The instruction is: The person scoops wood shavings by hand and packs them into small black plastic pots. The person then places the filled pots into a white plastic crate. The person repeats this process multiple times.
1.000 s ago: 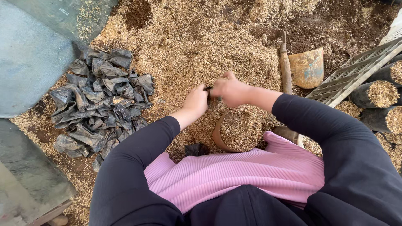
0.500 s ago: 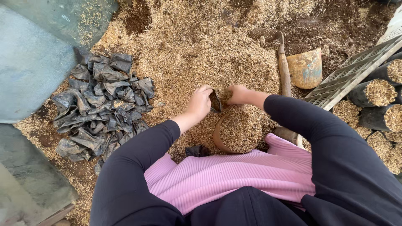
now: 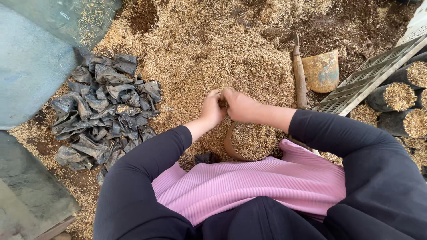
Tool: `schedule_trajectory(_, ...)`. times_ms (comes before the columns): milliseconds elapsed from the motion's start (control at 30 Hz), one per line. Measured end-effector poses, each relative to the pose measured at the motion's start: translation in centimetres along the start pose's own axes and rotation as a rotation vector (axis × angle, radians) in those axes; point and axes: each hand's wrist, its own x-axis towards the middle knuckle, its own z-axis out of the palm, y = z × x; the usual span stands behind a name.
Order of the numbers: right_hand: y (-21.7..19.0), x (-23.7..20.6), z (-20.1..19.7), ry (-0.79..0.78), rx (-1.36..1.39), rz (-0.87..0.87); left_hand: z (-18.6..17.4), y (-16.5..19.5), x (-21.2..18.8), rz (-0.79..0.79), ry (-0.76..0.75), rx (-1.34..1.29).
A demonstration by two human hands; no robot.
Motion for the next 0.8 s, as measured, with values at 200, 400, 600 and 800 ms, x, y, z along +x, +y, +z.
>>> schedule_trajectory(200, 1.9, 0.4, 1.1, -0.143, -0.847, -0.25, 0.7, -1.4, -1.1, 0.258, 0.167, 0.026)
schedule_trajectory(400, 4.7, 3.5, -1.2, 0.002, -0.331, 0.043, -0.2, -1.4, -1.2, 0.254, 0.17, 0.085)
schedule_trajectory(600, 5.2, 3.9, 0.6, -0.175, 0.12, 0.459, -1.1, -0.9, 0.1, 0.23, 0.117, 0.121)
schedule_trajectory(800, 6.0, 2.7, 3.3, -0.149, 0.0, 0.374, -0.5, -0.3, -0.1, 0.325, 0.112, 0.162)
